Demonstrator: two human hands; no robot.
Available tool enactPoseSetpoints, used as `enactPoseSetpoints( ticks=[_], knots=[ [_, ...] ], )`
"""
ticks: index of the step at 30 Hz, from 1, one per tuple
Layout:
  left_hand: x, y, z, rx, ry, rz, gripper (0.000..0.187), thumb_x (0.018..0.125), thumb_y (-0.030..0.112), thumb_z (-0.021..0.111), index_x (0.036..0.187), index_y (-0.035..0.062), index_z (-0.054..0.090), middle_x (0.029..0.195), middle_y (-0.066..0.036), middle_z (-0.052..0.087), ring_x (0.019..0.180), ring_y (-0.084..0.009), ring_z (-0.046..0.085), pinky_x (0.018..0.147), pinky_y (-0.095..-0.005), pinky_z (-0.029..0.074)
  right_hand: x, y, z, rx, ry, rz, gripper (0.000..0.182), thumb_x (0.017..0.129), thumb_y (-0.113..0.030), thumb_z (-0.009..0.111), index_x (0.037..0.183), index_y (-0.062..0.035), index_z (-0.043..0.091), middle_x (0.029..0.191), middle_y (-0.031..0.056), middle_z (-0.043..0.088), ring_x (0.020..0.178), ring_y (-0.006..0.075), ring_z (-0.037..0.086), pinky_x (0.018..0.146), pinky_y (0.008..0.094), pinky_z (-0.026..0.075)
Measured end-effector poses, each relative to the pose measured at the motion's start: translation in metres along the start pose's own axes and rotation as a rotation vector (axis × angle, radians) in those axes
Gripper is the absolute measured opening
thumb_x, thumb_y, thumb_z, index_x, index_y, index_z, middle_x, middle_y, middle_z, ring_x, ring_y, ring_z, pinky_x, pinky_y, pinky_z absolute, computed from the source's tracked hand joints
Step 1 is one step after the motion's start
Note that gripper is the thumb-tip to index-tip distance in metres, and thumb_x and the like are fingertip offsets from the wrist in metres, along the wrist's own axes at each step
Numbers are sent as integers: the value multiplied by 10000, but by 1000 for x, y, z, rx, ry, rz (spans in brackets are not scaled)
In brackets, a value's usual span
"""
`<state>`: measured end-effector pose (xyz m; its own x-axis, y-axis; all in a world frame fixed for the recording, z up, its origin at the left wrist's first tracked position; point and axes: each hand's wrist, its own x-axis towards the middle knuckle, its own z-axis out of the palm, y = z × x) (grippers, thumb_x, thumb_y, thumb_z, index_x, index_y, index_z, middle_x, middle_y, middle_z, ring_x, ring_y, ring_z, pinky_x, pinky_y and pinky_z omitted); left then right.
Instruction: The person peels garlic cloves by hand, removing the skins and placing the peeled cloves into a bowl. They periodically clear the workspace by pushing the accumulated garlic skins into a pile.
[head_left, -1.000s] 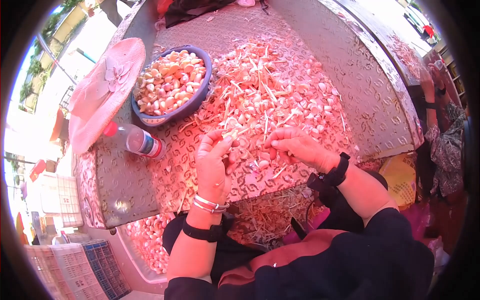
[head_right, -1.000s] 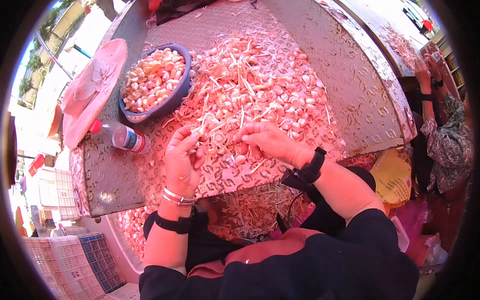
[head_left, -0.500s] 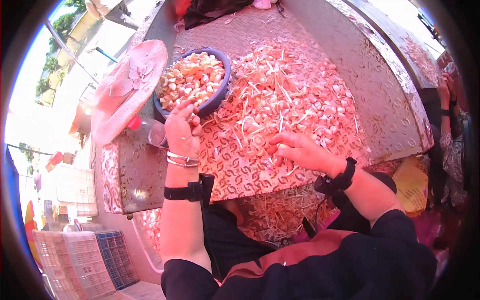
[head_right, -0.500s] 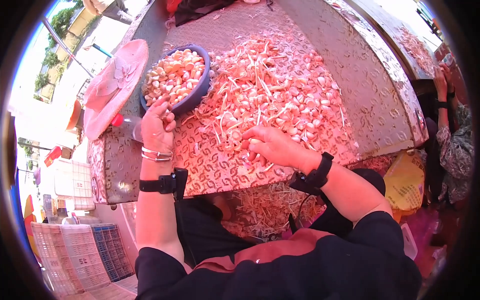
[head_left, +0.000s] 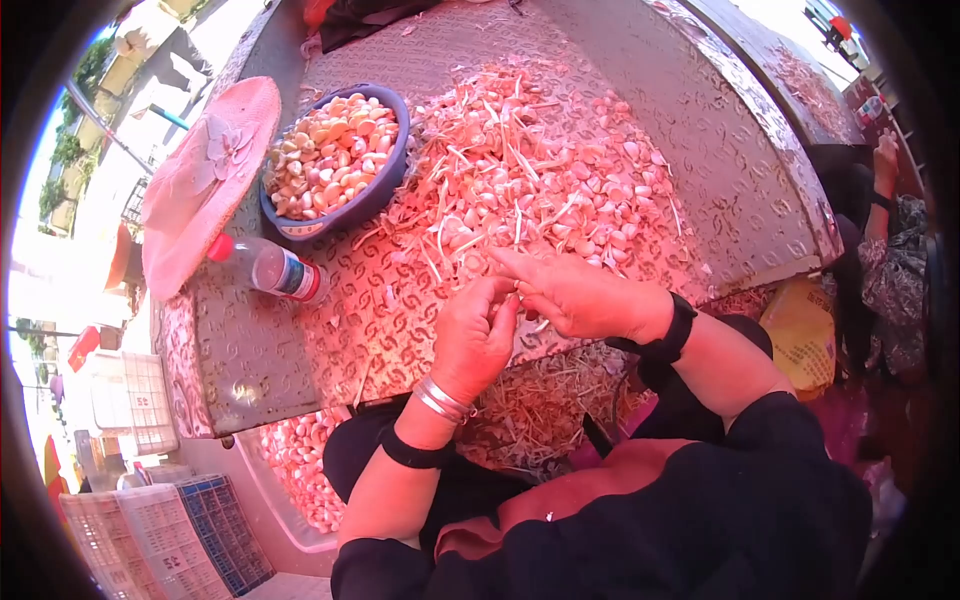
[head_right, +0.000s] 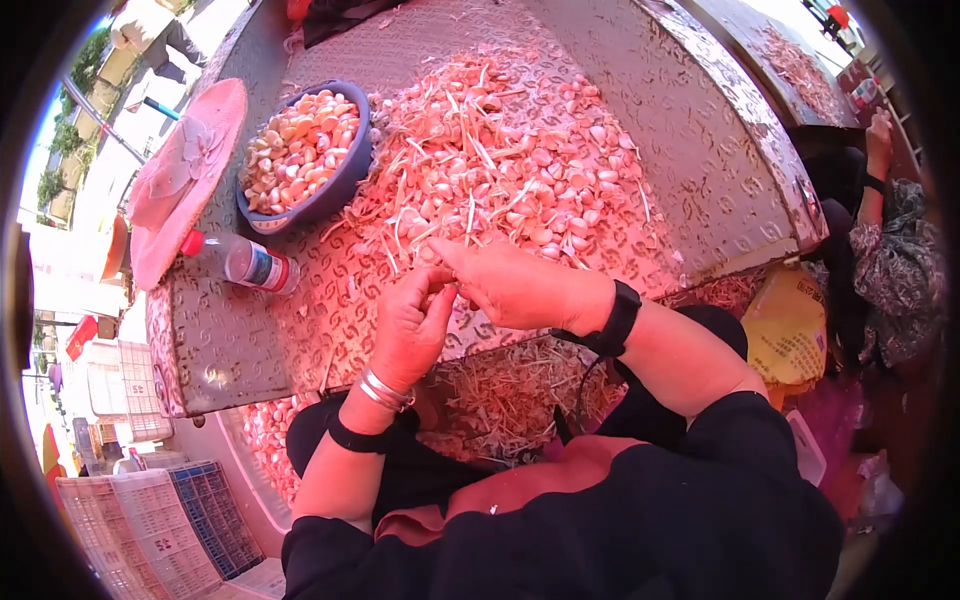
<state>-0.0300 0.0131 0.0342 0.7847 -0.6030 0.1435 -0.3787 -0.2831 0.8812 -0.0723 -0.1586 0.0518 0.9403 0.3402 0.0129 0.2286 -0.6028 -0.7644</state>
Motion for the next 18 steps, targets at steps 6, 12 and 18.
enactPoseSetpoints(
  ticks=[6, 12, 18],
  knots=[
    [5, -3, -2, 238, 15, 240, 109, 767, 18, 549, 876, 17, 547, 737, -162, 553, 652, -350, 567, 549, -406, 451, -1, -11, -4, -56, -36, 46, 611, 806, -29, 484, 1367, 5, 242, 1053, 289, 536, 957, 433, 531, 784, 457, 441],
    [5, -1, 5, 341, 43, 275, 98, 775, 29, 532, 870, 13, 543, 729, -160, 551, 624, -359, 556, 546, -419, 451, -1, -8, 2, -144, 108, -147, 704, 666, 103, 517, 1320, 65, 262, 902, 277, 572, 845, 419, 574, 696, 433, 462],
    [5, -2, 12, 97, 135, 166, 66, 796, 24, 524, 845, 7, 565, 711, -157, 578, 614, -339, 566, 539, -380, 448, -1, -8, 0, -192, 42, -97, 710, 715, 40, 512, 1371, 6, 241, 1066, 259, 545, 861, 405, 564, 701, 433, 470]
  ],
)
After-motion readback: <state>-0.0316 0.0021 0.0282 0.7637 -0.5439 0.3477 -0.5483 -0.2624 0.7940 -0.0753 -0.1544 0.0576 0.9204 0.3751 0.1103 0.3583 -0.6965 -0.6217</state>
